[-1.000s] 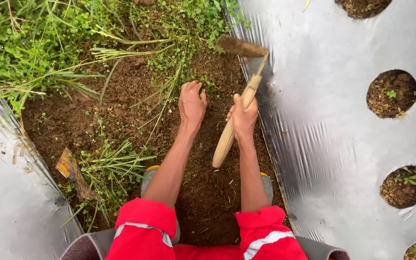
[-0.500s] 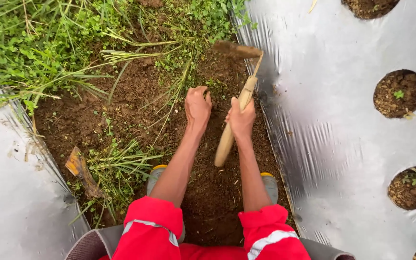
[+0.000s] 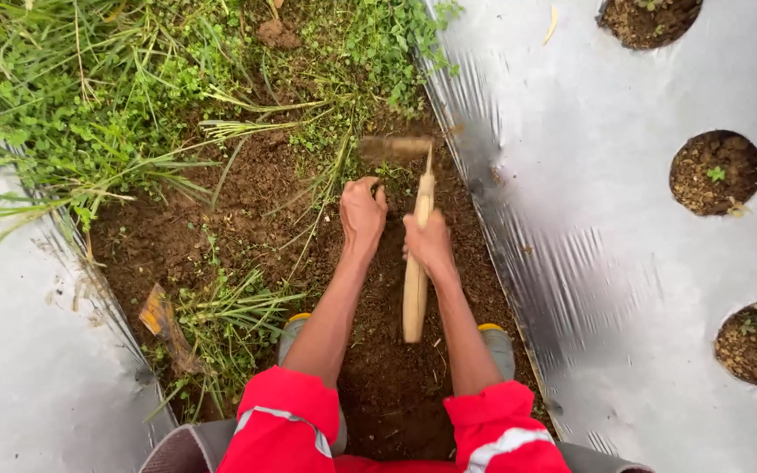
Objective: Using a hand hoe to remove weeds from a soil bed and gathering them by hand.
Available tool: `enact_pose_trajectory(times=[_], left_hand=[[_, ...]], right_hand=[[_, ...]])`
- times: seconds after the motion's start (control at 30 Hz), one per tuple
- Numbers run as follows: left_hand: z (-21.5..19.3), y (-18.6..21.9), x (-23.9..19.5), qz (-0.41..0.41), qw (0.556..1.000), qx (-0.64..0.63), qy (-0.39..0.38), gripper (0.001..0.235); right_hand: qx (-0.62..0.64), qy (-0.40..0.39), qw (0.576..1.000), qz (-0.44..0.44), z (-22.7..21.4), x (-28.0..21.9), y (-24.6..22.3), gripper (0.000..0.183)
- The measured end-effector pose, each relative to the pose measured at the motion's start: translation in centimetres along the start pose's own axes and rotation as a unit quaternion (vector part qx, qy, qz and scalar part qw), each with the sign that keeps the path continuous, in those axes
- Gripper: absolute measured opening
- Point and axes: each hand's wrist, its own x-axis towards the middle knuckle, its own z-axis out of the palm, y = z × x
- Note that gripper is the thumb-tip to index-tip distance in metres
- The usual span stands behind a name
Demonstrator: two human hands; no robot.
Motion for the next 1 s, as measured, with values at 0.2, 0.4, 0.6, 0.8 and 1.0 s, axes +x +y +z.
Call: enact_pose_trajectory(times=[0.2,0.4,0.6,0.8,1.0], left_hand=[[-1.8,2.4,-0.3,-0.038,0.997,-0.039,0.061,0.021],[-3.4,5.7,0.2,0.013,0.985,-0.041,0.166,0.028],[-3.8,5.6,0.4,0.008,0.999,-0.03,-0.023,0.088],[-2.9,4.9,-1.3,0.024,0.999,0.011,-0.034,0.085],[1.4,-0.2,-0.7,0.084,0.994,0.065,-0.001,0.038]], right_hand=[[0.001,0.009,1.0,0.005,-1.9,-3.4,-2.1,0.032],[0.043,0.054,0.998,0.0,-0.3,-2.3,-1.9,0.038],[0.002,0.002,1.0,0.022,0.1,-3.3,0.7,0.04],[-0.007,-0.005,0.999,0.034,-3.7,-4.6,-2.7,0.039],[0.047,0.066,0.997,-0.003,-4.4,-2.6,-3.0,0.03]])
